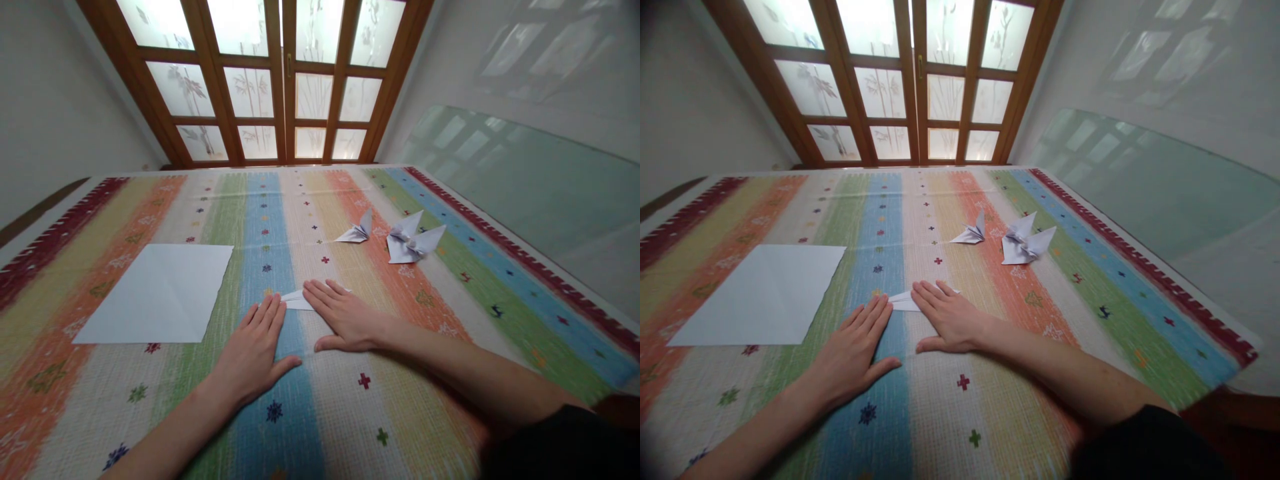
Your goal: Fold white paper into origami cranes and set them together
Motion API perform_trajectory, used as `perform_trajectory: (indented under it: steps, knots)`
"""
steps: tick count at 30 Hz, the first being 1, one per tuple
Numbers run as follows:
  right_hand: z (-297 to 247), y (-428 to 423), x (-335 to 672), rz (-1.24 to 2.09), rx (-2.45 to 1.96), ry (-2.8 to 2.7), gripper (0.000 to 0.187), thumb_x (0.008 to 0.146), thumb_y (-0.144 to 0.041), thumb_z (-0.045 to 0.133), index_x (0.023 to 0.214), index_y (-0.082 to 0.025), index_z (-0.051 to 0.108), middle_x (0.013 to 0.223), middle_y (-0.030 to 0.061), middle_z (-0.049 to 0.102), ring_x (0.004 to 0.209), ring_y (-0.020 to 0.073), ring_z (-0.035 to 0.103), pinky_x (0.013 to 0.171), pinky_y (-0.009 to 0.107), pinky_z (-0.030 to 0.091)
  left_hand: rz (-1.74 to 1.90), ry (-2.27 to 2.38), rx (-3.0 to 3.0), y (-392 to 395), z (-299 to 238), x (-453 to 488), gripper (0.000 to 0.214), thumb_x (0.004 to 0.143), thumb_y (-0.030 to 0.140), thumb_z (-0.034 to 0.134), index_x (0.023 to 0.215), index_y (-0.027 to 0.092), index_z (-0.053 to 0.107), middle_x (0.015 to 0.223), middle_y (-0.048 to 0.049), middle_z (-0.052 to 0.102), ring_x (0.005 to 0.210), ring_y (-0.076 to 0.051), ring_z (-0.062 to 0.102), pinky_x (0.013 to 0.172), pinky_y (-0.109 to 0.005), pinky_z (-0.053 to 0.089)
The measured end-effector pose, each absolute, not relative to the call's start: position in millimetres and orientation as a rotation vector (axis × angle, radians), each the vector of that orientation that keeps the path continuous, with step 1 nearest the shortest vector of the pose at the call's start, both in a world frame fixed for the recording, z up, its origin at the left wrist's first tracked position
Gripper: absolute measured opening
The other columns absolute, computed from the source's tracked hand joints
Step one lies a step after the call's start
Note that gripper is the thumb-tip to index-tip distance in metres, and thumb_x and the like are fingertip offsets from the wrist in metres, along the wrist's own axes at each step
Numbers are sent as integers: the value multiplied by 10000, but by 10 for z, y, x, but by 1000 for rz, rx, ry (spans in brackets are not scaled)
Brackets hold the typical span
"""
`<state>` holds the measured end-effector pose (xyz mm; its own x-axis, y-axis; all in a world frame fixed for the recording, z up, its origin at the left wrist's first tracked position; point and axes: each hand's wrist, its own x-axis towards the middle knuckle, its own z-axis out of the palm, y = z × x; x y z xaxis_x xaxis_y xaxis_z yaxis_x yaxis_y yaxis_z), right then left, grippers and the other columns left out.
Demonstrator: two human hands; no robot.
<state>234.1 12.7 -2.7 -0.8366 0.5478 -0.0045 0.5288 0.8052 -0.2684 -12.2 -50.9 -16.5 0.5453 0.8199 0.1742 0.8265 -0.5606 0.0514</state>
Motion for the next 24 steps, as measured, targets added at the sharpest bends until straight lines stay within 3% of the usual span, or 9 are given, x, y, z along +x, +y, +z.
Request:
perform_trajectory:
  steps: [9, 12, 15, 17, 19, 24]
  knots:
    - [68, 124, 2551, 478, -918, -2905, 842, 906, -620, 485, 1525, -102, 244, 1569, 202, 261, 1475, 303, 207, 1191, 537, 170, -238, -1501, -2677, -536, -100, -329, 773, 883, 650, 448, 1428, 102, 430, 1474, -208, 450, 1348, -357, 441, 1090, -561, 307]
    - [170, 178, 2568, 609, -970, -2808, 584, 946, -467, 518, 1415, -122, 465, 1500, 189, 413, 1404, 286, 372, 1149, 513, 284, -217, -1493, -2695, -488, 15, -328, 683, 902, 623, 447, 1357, 118, 506, 1436, -198, 502, 1309, -349, 483, 1062, -543, 339]
    - [221, 237, 2568, 658, -1128, -2552, 379, 897, -315, 618, 1229, -132, 619, 1343, 173, 578, 1234, 252, 549, 1031, 437, 435, -228, -1514, -2717, -406, 201, -229, 451, 929, 532, 468, 1126, 161, 631, 1247, -170, 649, 1190, -325, 574, 1019, -509, 387]
    - [208, 267, 2569, 626, -1187, -2438, 429, 812, -269, 710, 1211, -143, 614, 1259, 157, 623, 1152, 252, 586, 963, 425, 473, -195, -1541, -2760, -329, 316, -124, 334, 923, 473, 502, 947, 170, 639, 1004, -135, 712, 1030, -323, 635, 922, -496, 450]
    - [175, 290, 2570, 578, -1192, -2422, 507, 757, -244, 751, 1231, -160, 592, 1195, 142, 647, 1100, 259, 596, 922, 435, 480, -213, -1577, -2802, -230, 379, -11, 274, 910, 424, 529, 943, 168, 622, 917, -118, 701, 903, -305, 651, 816, -458, 487]
    - [113, 356, 2544, 563, -1113, -2487, 432, 789, -192, 712, 1206, -183, 600, 1135, 119, 669, 1055, 254, 603, 922, 450, 459, -685, -1864, -2918, 62, 298, 202, 317, 868, 344, 563, 1128, 164, 584, 979, -97, 702, 845, -237, 652, 749, -361, 496]
